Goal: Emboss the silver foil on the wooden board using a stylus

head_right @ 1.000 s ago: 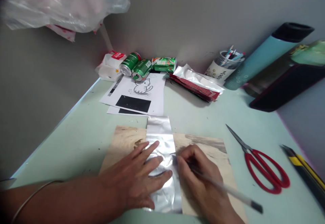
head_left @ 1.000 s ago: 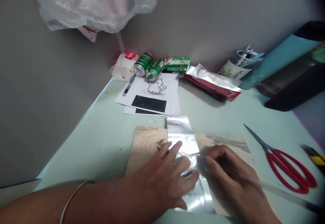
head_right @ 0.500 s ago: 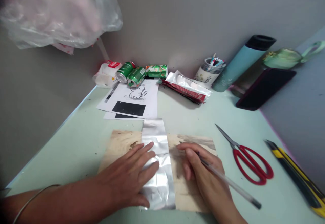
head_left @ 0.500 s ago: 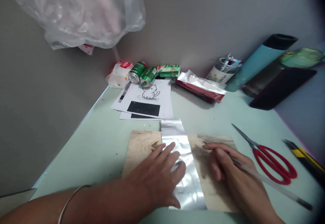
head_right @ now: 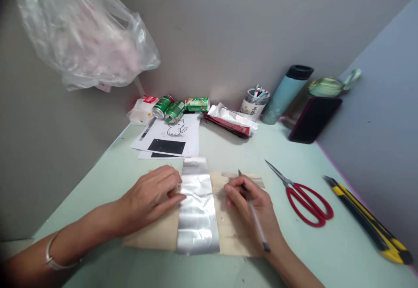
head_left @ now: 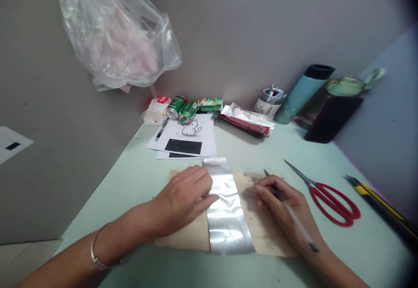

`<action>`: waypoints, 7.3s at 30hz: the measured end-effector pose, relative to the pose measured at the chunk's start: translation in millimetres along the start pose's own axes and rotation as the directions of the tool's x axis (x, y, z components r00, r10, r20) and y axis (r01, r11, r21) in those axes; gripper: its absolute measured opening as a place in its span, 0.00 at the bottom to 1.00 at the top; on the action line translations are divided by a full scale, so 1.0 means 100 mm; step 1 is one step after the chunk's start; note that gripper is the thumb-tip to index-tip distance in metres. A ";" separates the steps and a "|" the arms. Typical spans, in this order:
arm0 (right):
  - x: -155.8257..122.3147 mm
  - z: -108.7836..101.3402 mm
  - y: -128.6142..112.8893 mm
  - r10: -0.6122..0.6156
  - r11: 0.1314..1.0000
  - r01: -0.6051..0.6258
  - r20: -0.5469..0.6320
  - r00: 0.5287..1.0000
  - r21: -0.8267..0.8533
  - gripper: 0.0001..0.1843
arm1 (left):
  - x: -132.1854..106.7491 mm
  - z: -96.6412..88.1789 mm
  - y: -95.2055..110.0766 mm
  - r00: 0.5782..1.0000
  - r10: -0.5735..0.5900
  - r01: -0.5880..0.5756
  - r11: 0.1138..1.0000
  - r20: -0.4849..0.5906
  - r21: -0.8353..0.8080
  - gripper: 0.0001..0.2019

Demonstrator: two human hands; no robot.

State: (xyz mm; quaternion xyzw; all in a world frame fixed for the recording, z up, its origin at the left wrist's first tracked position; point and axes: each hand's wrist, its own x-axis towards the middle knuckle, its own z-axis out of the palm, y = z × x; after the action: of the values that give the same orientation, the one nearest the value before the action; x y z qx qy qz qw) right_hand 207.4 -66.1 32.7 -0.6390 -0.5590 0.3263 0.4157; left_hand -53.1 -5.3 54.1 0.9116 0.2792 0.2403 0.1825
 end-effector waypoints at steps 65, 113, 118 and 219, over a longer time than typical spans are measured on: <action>-0.18 0.14 -0.01 0.155 0.988 -0.154 0.086 0.984 -0.017 0.20 | -0.27 0.46 -0.10 0.988 0.108 -0.113 0.993 0.111 0.036 0.30; -0.12 -0.05 0.00 -0.037 0.970 0.101 0.278 0.960 -0.220 0.13 | -0.27 0.46 0.03 0.999 -0.030 0.033 0.974 -0.019 0.224 0.37; -0.08 -0.04 0.06 -0.034 0.990 0.057 0.176 0.984 -0.125 0.12 | -0.27 0.42 0.06 0.995 0.029 -0.007 0.975 -0.093 0.223 0.35; -0.03 0.12 0.04 -0.041 0.976 0.081 0.192 0.980 -0.204 0.13 | -0.25 0.67 0.09 0.977 0.194 -0.208 0.957 0.085 0.200 0.23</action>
State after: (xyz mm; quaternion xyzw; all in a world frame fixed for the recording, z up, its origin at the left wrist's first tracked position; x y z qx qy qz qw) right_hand 198.1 -67.1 23.6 -0.6286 -0.6464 0.3107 0.3009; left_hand -31.8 -40.6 -5.2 0.9566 0.2024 0.1974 0.0699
